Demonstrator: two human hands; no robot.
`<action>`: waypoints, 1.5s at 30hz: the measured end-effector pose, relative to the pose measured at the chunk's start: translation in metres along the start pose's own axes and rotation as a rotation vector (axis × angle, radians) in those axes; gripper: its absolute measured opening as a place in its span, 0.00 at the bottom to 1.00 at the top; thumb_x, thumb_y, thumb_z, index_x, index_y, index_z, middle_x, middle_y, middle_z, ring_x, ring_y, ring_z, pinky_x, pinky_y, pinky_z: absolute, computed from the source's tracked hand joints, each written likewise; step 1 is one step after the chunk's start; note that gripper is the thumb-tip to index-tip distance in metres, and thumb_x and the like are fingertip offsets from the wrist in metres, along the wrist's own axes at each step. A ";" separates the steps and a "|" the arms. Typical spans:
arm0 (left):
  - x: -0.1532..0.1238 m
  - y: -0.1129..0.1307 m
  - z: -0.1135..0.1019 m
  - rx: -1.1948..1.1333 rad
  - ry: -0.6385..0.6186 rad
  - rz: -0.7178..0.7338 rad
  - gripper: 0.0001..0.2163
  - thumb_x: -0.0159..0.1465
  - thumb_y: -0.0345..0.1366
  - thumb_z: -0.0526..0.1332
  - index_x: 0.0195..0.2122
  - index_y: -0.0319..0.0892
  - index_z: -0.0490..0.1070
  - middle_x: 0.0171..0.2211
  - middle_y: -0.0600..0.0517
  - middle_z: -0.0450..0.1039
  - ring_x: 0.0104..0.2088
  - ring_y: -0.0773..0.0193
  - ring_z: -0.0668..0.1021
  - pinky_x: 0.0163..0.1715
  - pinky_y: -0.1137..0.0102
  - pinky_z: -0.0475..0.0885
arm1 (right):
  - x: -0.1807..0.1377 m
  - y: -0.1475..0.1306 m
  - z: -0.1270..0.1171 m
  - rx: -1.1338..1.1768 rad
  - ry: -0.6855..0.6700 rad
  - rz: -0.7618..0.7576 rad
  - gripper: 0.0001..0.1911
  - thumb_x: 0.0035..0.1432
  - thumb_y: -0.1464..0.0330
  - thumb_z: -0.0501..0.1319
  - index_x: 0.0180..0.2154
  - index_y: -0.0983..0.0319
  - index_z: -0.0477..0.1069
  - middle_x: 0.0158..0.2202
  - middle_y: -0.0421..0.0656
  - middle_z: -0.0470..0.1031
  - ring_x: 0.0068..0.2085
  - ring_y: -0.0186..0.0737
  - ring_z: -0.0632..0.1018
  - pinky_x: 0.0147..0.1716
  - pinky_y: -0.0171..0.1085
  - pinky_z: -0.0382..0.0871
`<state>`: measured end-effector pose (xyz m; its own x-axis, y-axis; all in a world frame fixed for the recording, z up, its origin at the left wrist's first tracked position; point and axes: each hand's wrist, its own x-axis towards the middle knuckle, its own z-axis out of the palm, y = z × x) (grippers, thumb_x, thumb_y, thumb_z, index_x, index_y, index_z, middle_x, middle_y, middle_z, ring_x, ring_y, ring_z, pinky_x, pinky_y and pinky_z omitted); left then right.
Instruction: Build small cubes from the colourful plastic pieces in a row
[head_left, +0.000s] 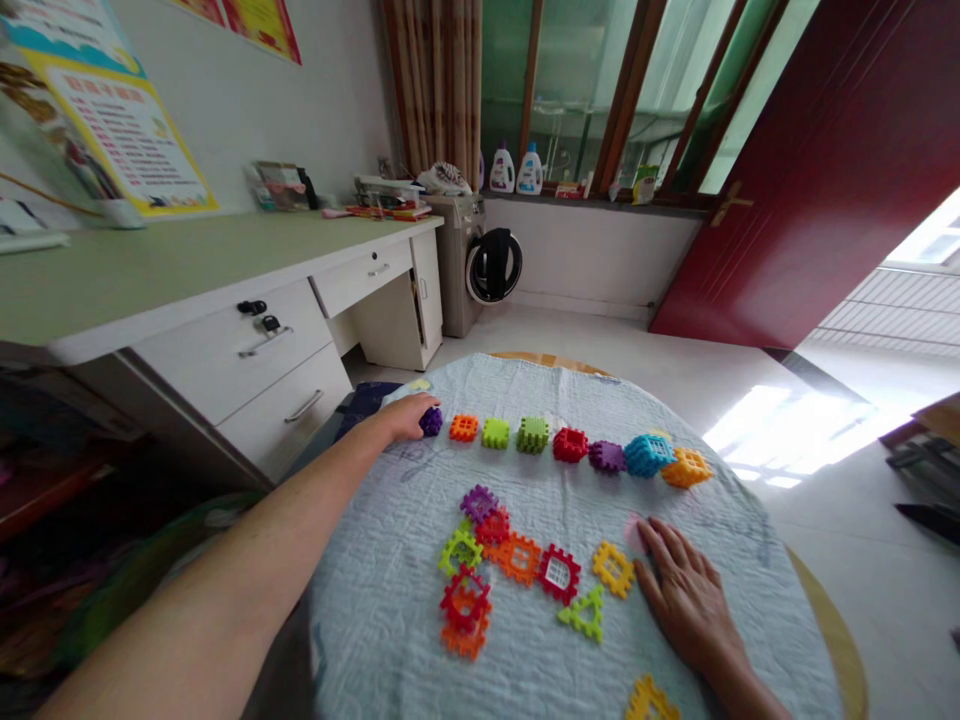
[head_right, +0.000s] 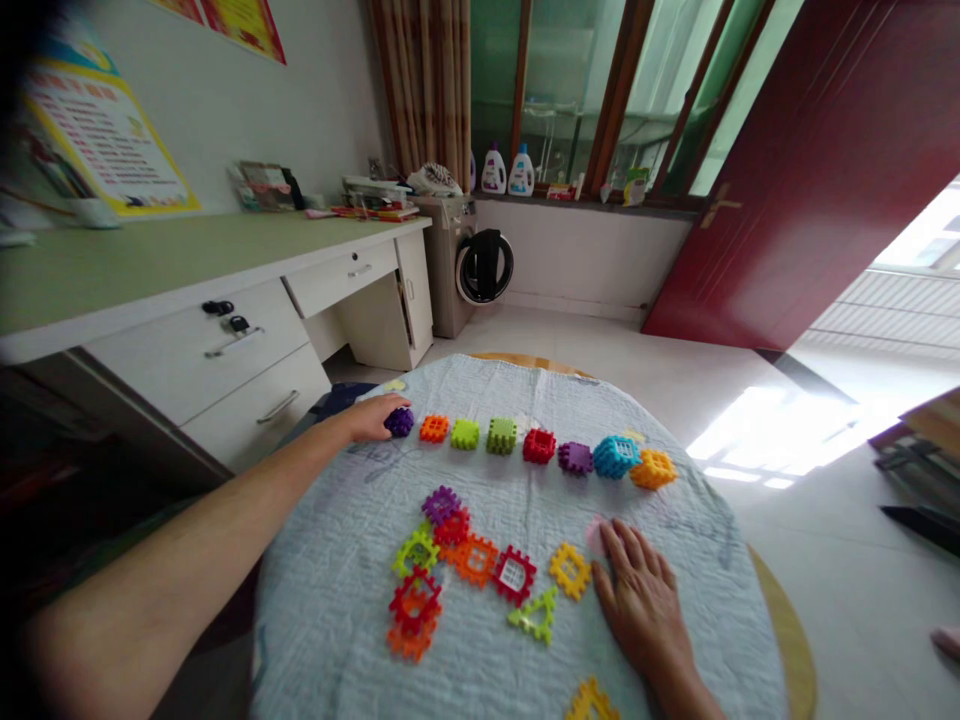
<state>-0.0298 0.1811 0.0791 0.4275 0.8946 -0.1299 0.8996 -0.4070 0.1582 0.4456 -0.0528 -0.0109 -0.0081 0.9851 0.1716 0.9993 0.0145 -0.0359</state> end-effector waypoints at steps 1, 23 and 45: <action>0.000 -0.001 0.001 0.002 0.015 0.006 0.32 0.46 0.25 0.62 0.56 0.38 0.66 0.58 0.41 0.67 0.59 0.52 0.70 0.60 0.64 0.63 | 0.000 -0.001 0.000 -0.001 -0.008 0.005 0.29 0.64 0.55 0.46 0.63 0.56 0.61 0.64 0.43 0.63 0.65 0.47 0.61 0.61 0.49 0.54; -0.111 0.125 0.092 -0.375 0.409 0.077 0.16 0.60 0.35 0.59 0.50 0.42 0.72 0.55 0.43 0.70 0.56 0.53 0.72 0.59 0.54 0.67 | 0.027 -0.028 -0.004 0.086 -0.056 0.019 0.26 0.67 0.60 0.45 0.61 0.61 0.63 0.64 0.48 0.63 0.64 0.46 0.61 0.62 0.46 0.51; -0.112 0.151 0.112 -0.393 0.522 -0.044 0.19 0.58 0.39 0.61 0.50 0.42 0.70 0.50 0.45 0.74 0.53 0.53 0.74 0.58 0.54 0.67 | 0.026 -0.032 -0.014 0.085 -0.046 0.014 0.25 0.67 0.60 0.46 0.59 0.62 0.65 0.63 0.48 0.64 0.64 0.46 0.61 0.62 0.45 0.51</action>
<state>0.0683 -0.0014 0.0076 0.2029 0.9210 0.3326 0.7735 -0.3591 0.5223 0.4135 -0.0300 0.0089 0.0021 0.9921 0.1253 0.9925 0.0133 -0.1217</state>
